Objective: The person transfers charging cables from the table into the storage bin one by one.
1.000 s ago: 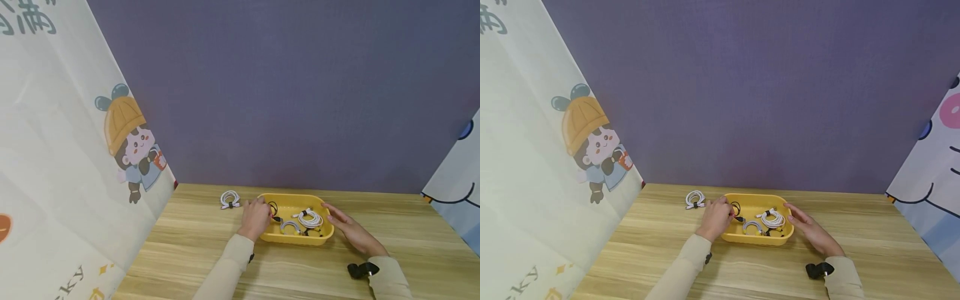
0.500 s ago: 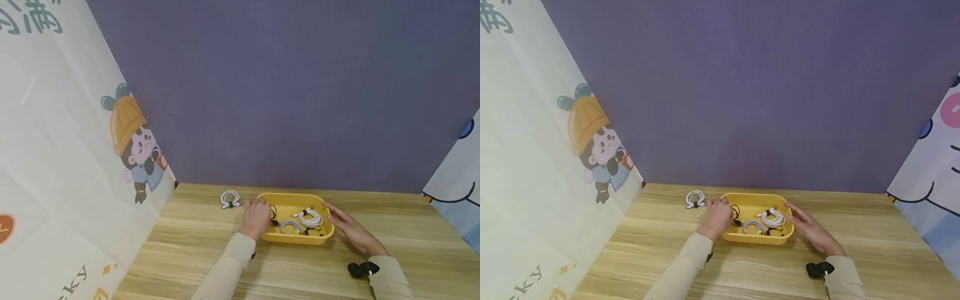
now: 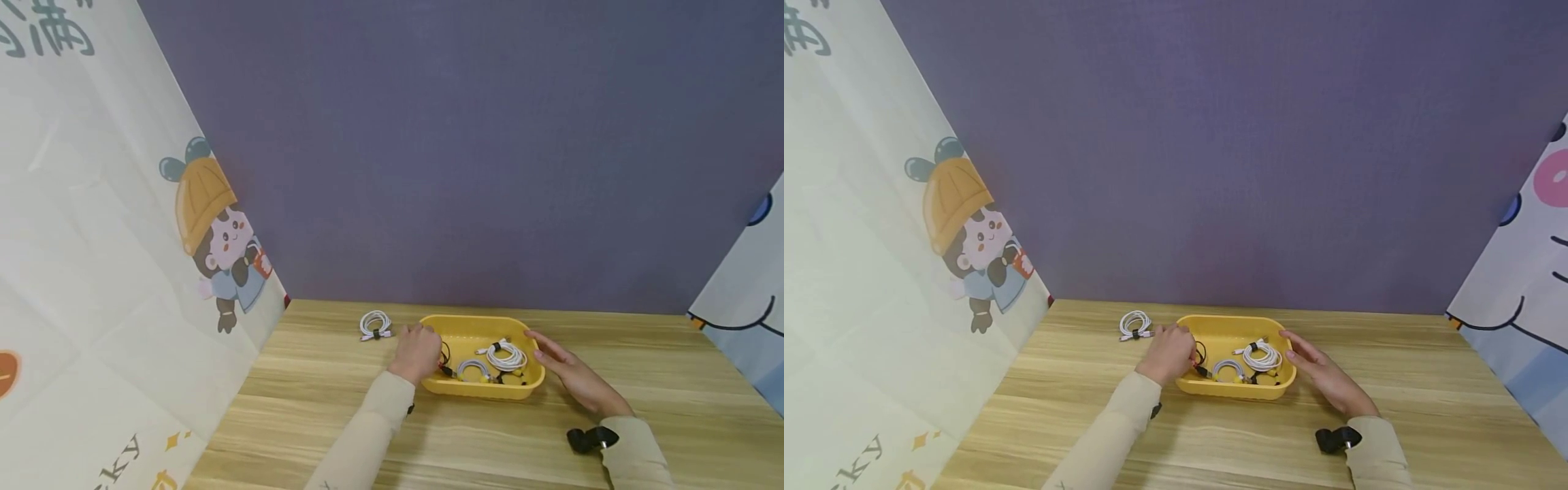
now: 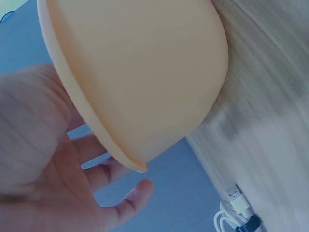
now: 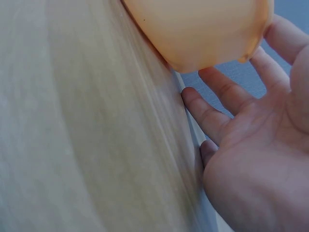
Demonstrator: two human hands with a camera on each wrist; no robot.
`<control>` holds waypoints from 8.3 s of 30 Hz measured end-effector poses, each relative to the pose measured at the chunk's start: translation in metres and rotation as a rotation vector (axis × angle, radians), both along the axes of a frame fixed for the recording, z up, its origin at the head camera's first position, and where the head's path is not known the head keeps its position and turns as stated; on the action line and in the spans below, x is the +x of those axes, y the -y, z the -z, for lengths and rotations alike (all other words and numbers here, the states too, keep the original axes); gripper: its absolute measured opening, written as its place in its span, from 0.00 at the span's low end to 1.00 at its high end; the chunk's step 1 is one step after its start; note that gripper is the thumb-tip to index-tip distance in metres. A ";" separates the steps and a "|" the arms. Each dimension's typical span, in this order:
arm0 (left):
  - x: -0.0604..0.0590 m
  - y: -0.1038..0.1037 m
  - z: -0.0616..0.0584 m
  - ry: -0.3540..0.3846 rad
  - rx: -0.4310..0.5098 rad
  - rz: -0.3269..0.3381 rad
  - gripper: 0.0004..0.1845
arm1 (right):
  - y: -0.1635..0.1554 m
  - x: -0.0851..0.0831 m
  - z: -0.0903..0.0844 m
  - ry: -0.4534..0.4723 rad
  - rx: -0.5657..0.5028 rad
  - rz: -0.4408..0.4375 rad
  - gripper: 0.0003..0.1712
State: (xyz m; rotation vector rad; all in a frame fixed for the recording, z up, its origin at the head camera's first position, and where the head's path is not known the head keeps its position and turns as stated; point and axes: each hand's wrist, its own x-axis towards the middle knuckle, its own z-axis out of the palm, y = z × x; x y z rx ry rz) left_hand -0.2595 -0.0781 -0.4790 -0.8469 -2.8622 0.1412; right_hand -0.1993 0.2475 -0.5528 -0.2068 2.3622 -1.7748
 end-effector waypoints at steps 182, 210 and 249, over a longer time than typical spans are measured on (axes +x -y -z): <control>-0.029 0.105 0.036 0.146 0.676 -0.297 0.07 | -0.012 -0.019 -0.007 0.046 -0.014 -0.003 0.35; -0.031 0.099 0.030 0.082 0.806 -0.282 0.12 | -0.013 -0.018 -0.007 0.045 -0.006 -0.006 0.35; -0.022 0.083 -0.001 -0.034 0.843 -0.187 0.08 | -0.014 -0.020 -0.002 0.045 -0.024 0.001 0.35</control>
